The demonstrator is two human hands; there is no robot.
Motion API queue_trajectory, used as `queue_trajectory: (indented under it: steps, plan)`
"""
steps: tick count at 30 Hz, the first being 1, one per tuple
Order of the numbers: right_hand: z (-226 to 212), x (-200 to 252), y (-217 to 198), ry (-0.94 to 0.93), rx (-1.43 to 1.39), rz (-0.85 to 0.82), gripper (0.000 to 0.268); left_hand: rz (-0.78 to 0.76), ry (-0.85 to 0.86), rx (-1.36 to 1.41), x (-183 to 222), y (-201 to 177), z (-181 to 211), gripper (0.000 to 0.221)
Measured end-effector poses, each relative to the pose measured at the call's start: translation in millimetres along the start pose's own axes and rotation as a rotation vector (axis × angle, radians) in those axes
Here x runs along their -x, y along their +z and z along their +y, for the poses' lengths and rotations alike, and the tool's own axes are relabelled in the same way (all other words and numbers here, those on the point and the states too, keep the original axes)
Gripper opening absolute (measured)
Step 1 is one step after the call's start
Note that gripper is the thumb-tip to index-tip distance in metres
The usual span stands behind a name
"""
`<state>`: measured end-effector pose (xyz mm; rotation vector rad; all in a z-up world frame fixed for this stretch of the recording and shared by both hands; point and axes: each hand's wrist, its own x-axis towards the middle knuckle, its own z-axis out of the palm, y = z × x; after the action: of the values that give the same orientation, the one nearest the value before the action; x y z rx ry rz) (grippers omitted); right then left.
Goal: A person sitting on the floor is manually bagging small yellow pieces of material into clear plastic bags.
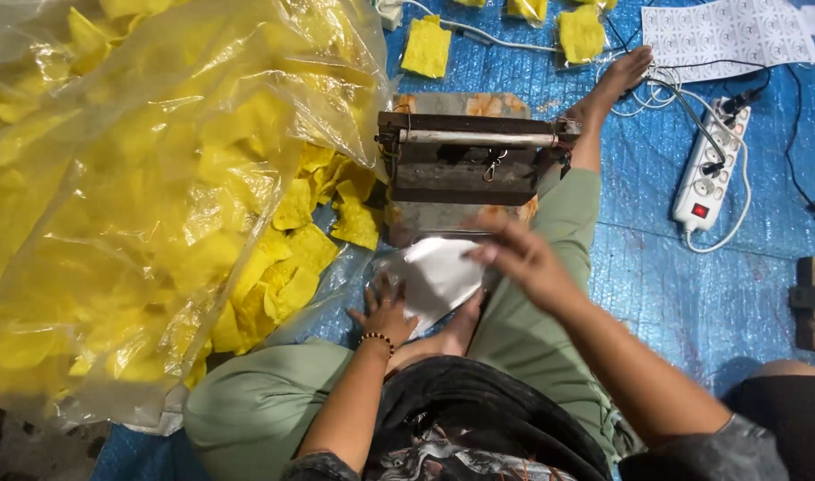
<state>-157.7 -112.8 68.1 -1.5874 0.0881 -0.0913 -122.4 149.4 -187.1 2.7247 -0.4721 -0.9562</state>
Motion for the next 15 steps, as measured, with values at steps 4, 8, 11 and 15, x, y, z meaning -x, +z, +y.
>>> queue_trajectory:
  steps: [4,8,11,15]
  plan:
    - [53,44,20,0.147,-0.035,-0.083,0.039,-0.102,-0.1,-0.106,22,-30,23,0.075]
    - [76,57,20,0.13,0.126,-0.065,0.037,0.649,0.323,0.045,26,-22,19,0.046]
    - [60,53,13,0.043,0.22,-0.057,0.038,0.859,0.512,0.009,45,-37,32,0.047]
    - [10,8,-39,-0.126,0.34,-0.05,0.046,0.817,0.535,0.351,111,-103,62,0.058]
